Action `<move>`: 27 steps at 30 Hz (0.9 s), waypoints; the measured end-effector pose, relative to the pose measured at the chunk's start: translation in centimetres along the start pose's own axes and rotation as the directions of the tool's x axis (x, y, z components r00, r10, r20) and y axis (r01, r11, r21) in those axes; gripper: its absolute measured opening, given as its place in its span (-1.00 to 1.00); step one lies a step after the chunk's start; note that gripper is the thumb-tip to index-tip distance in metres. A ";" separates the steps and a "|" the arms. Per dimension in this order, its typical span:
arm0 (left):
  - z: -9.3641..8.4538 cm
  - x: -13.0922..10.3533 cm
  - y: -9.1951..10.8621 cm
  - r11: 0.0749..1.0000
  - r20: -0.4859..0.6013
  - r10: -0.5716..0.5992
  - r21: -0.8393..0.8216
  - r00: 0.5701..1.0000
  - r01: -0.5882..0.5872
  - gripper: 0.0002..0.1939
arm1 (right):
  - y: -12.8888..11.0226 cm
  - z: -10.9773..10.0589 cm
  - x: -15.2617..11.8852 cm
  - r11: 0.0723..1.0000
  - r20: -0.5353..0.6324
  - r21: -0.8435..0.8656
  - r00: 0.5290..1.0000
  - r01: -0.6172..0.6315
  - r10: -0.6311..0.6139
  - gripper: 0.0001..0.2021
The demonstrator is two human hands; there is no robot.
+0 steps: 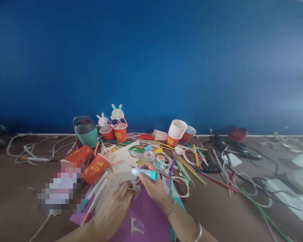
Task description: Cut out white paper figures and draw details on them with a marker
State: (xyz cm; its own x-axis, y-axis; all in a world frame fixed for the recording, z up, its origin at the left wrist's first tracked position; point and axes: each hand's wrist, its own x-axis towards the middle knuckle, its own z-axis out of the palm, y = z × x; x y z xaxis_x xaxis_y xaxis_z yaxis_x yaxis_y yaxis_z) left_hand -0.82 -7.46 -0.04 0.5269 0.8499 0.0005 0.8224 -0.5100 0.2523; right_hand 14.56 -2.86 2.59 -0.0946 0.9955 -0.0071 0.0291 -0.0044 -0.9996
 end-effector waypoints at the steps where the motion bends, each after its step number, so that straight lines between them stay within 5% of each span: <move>1: 0.1 0.2 -0.3 1.000 -0.005 0.015 -0.012 1.000 -0.015 -0.61 | 0.1 0.0 0.0 1.000 -0.009 -0.012 1.000 0.002 -0.002 -0.89; 10: -0.3 1.4 0.0 0.996 -0.007 0.054 0.074 0.999 -0.053 -0.75 | 0.3 0.1 0.0 0.999 -0.081 0.048 0.997 0.020 -0.016 -0.82; 13: 0.3 1.6 0.1 0.983 -0.012 0.085 0.167 0.996 -0.082 -0.80 | 0.3 0.0 0.0 0.996 -0.056 0.093 0.998 0.003 0.002 -0.97; 20: 1.2 1.7 0.1 0.972 -0.053 0.085 0.226 0.995 -0.071 -0.80 | 0.9 -0.2 0.4 0.984 -0.010 0.174 0.999 -0.044 0.046 -0.89; 27: 1.0 2.3 -1.2 0.975 -0.182 -0.044 -0.224 0.982 0.003 -0.76 | 1.7 -0.6 0.5 0.981 -0.033 0.192 0.999 -0.004 0.011 -0.83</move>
State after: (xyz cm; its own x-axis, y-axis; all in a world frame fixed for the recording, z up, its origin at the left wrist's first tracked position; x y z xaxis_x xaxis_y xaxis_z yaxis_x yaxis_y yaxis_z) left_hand -0.39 -5.02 -1.29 0.4421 0.8816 0.1653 0.7547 -0.4652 0.4626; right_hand 15.14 -2.31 0.92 -0.0617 0.9979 -0.0171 -0.1625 -0.0270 -0.9863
